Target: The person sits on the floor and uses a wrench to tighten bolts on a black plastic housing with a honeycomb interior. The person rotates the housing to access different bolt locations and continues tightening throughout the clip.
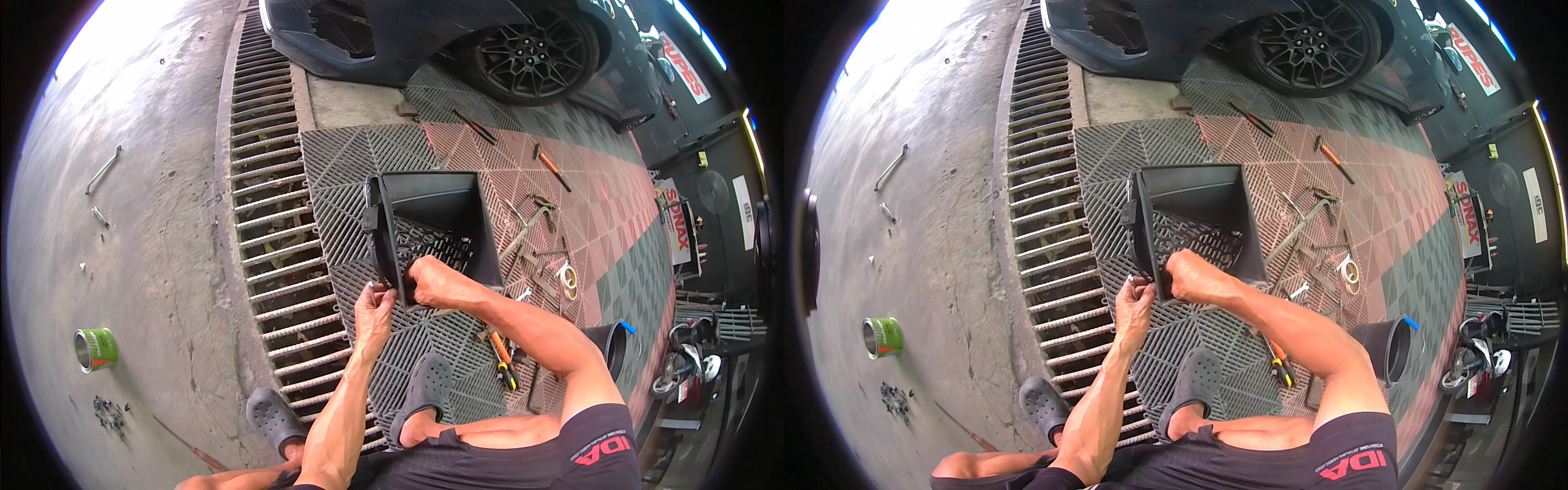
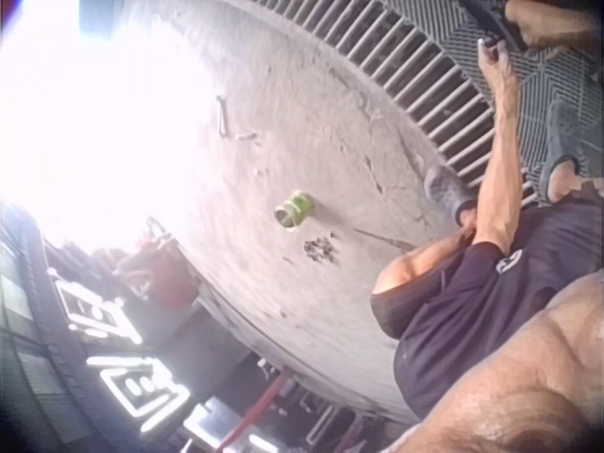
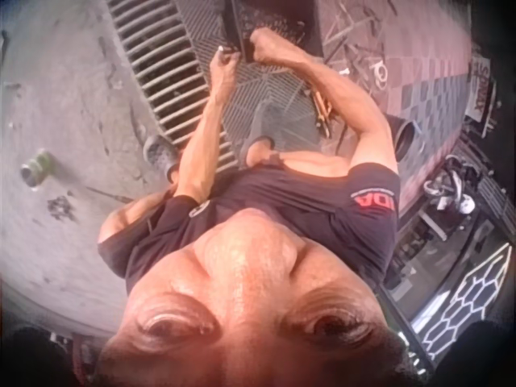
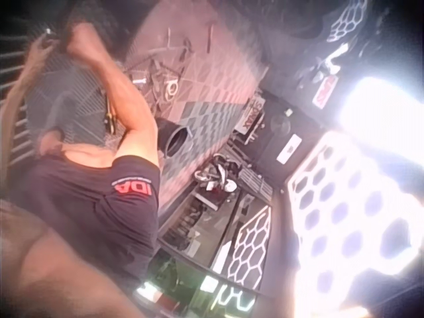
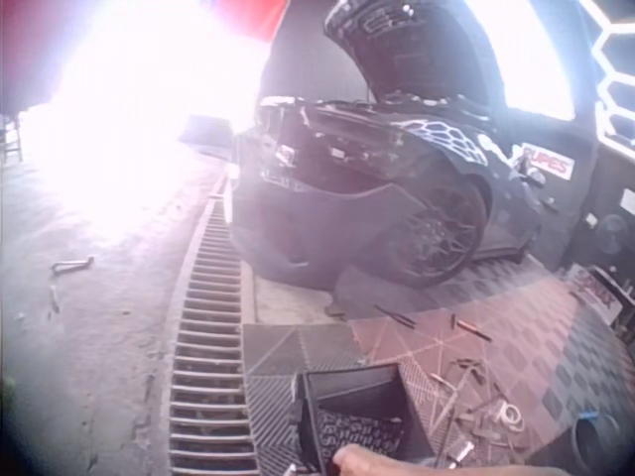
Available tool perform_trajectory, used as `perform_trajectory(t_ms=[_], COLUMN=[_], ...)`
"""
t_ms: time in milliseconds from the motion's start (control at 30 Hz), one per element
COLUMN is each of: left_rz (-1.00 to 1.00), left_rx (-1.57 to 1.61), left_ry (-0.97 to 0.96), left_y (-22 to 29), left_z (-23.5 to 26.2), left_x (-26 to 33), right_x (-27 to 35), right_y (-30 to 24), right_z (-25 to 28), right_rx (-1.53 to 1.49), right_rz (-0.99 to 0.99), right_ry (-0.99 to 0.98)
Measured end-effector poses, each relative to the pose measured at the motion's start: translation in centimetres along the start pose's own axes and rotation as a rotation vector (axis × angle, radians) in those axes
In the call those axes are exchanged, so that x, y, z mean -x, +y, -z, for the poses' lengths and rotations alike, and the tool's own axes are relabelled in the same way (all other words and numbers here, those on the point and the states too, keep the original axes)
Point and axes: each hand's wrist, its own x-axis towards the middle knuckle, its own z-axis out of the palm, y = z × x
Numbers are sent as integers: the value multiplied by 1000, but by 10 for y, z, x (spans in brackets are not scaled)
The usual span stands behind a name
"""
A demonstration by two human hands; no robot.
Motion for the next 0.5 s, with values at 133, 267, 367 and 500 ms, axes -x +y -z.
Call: perform_trajectory(t_ms=[133,267,367,500], left_rz=[6,40,11,-38], left_rx=[4,-14,-24,-102], left_ry=[10,39,43,88], left_y=[1,-1,-5,-15], left_z=[-1,3,7,4], left_x=[3,0,-3,-9], right_x=[-2,-3,0,-8], right_y=[1,1,-2,30], right_z=[2,-8,-13,-23], right_rx=[26,131,120,118], right_rz=[8,57,80,147], right_ry=[-21,-23,18,42])
